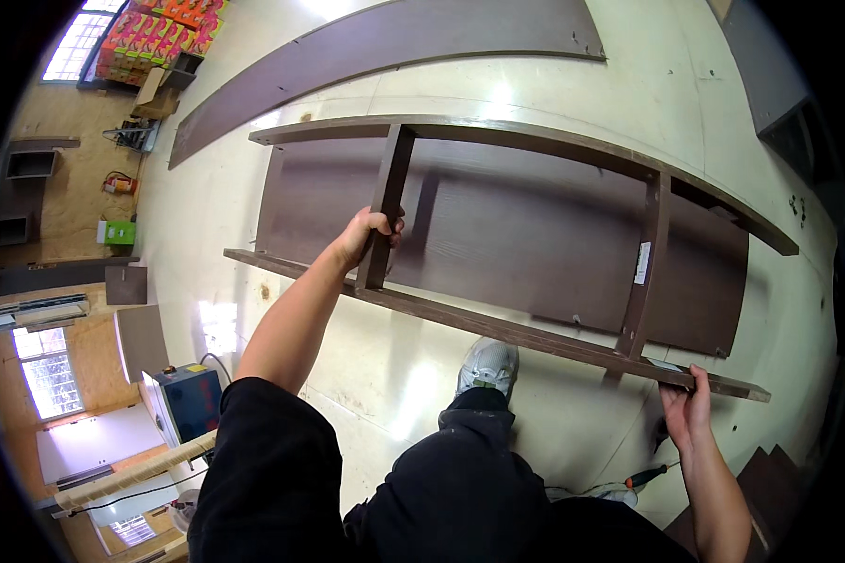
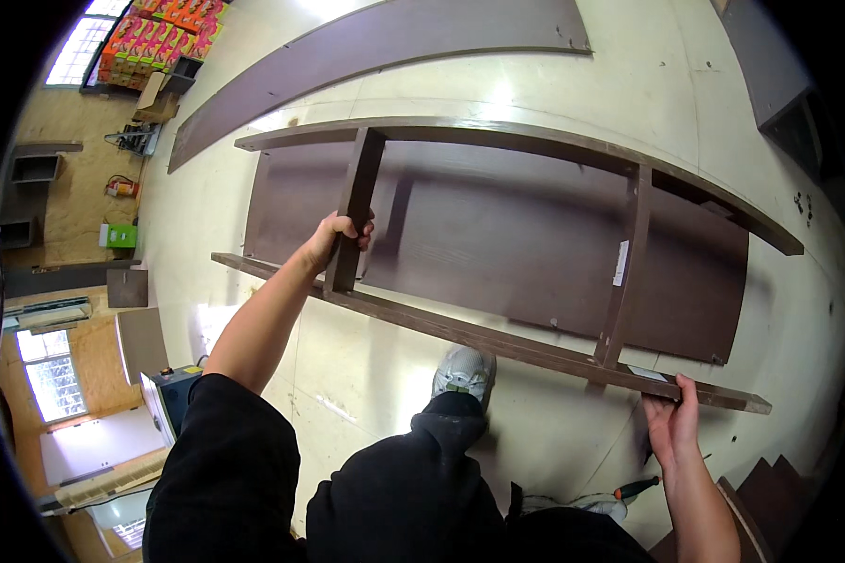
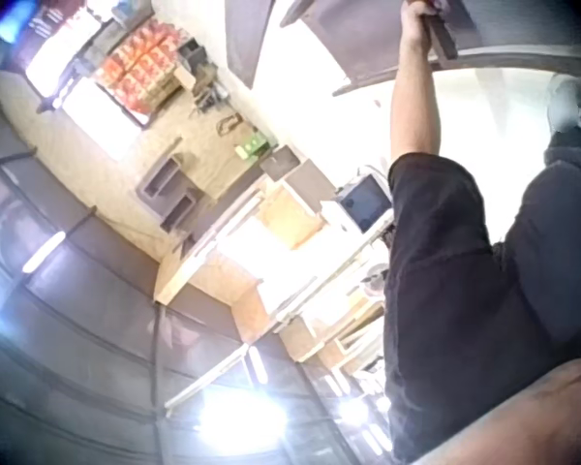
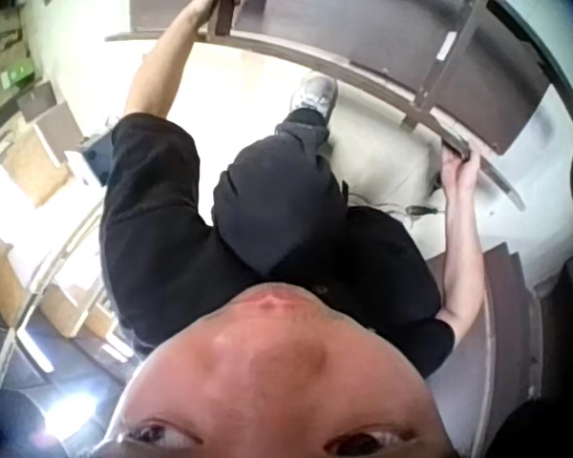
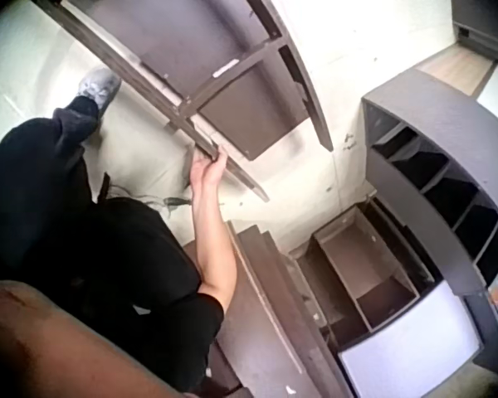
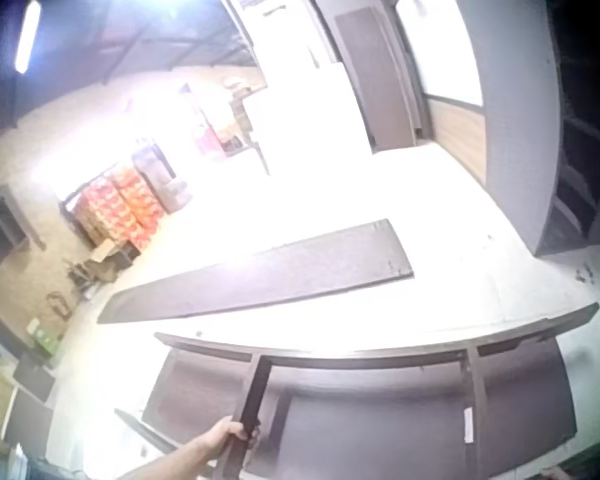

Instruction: The person assembles a wooden shelf unit by aligning and securing panels with a screwdriver. They position the frame, insert screws, and tighten them to join the components together.

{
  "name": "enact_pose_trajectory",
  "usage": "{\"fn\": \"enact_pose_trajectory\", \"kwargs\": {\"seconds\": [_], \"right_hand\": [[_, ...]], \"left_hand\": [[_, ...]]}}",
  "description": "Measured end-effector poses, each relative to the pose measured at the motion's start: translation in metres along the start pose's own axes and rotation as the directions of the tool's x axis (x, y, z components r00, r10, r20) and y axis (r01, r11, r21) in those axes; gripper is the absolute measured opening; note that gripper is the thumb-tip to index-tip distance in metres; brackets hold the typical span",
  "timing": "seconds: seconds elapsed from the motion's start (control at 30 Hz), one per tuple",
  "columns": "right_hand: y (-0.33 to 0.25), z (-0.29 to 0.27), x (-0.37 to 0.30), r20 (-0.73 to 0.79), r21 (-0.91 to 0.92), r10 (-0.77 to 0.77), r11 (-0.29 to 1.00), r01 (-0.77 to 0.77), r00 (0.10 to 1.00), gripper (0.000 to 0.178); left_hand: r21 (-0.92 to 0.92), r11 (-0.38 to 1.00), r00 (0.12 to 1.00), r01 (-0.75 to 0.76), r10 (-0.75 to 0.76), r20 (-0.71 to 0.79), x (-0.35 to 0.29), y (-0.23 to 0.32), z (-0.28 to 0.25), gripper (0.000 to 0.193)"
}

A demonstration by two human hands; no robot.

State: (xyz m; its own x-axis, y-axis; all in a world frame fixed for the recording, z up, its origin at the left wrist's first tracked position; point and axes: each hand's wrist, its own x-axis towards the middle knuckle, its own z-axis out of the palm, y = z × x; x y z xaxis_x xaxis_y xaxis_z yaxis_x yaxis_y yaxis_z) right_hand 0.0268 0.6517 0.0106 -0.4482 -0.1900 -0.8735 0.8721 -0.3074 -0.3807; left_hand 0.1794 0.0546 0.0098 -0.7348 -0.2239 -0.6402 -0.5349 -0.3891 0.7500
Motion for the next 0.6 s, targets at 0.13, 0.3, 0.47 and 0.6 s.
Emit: {"fn": "enact_pose_trajectory", "kwargs": {"seconds": [0.13,0.3,0.47,0.6], "right_hand": [[0.000,0.004,-0.001,-0.023,0.020,-0.025,0.999,0.026,0.999,0.037],[-0.002,0.011,-0.002,0.004,0.013,-0.053,0.999,0.053,0.999,0.037],[-0.001,0.018,-0.003,0.014,0.010,-0.020,1.000,0.019,1.000,0.036],[-0.001,0.014,-0.004,-0.015,0.011,-0.006,1.000,0.006,1.000,0.036]], "left_hand": [[0.001,1.000,1.000,-0.012,0.012,0.006,0.010,-0.001,-0.002,0.044],[0.021,0.999,0.999,0.025,-0.025,0.021,0.015,0.003,-0.009,0.048],[0.007,1.000,1.000,0.001,-0.001,-0.008,0.013,0.005,-0.010,0.033],[-0.002,1.000,1.000,0.008,-0.008,0.021,0.013,0.001,-0.008,0.036]]}}
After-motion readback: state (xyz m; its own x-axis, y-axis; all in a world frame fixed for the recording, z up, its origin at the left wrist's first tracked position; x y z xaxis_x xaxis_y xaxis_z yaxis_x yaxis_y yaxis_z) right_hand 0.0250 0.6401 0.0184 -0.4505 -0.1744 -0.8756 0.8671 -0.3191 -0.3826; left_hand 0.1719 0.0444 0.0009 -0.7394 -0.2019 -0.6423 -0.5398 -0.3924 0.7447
